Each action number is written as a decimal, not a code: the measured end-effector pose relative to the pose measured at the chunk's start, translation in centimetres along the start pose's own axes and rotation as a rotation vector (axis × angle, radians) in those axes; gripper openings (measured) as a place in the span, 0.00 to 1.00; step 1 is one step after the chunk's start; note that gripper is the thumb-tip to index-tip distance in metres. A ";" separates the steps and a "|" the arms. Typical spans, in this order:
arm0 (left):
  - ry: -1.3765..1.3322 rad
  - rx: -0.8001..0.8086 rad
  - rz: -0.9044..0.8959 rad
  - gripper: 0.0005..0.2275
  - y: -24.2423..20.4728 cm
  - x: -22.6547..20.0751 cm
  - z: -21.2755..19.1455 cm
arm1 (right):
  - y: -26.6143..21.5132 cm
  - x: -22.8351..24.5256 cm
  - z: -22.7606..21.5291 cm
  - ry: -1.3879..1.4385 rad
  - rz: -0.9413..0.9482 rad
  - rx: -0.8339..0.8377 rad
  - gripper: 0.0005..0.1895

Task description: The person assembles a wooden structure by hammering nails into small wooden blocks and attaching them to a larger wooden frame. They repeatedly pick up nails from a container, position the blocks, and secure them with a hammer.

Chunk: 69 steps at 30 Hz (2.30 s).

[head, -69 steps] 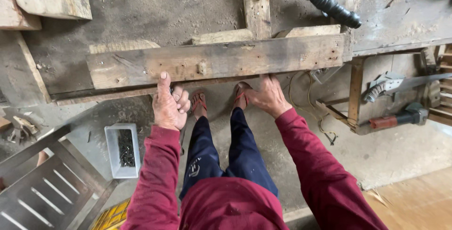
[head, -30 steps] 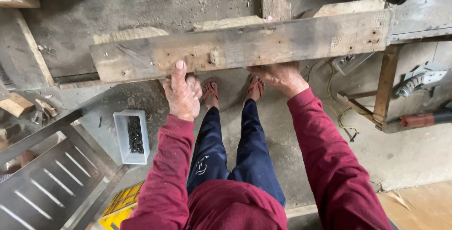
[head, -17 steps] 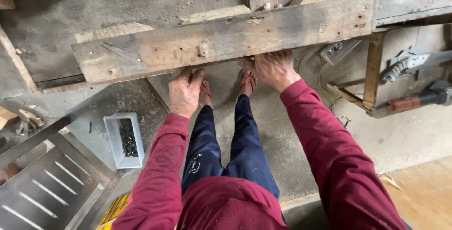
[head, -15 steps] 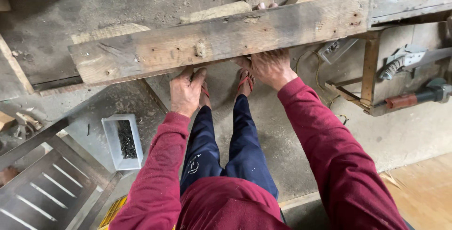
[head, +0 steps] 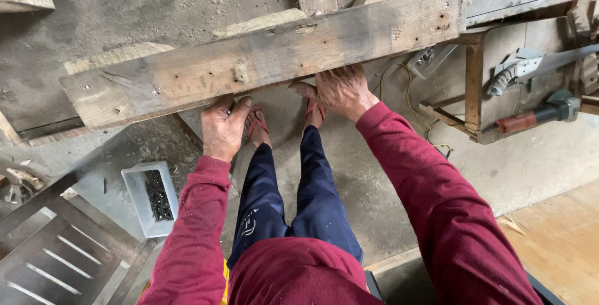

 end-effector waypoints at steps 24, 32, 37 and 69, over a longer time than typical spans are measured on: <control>-0.013 -0.490 0.471 0.06 7.4 -4.5 -12.9 | -5.1 20.9 0.7 0.414 -0.146 -0.034 0.43; -0.143 -0.481 0.427 0.05 8.3 -2.7 -10.5 | 2.7 21.5 5.4 0.263 0.085 0.296 0.22; -0.183 -0.436 0.443 0.06 8.6 -3.9 -10.6 | 3.6 22.0 4.5 0.281 -0.010 -0.108 0.30; 0.552 -0.092 0.620 0.12 14.3 -10.9 -0.2 | -6.3 2.8 -3.6 0.331 0.237 -0.331 0.41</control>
Point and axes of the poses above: each hand's wrist, its own y-axis towards the middle knuckle, its own z-axis out of the palm, x = y × z, the point moved 4 cm from there along y, towards the middle knuckle, and after that the axes turned 14 degrees about z, right-handed, at the moved point
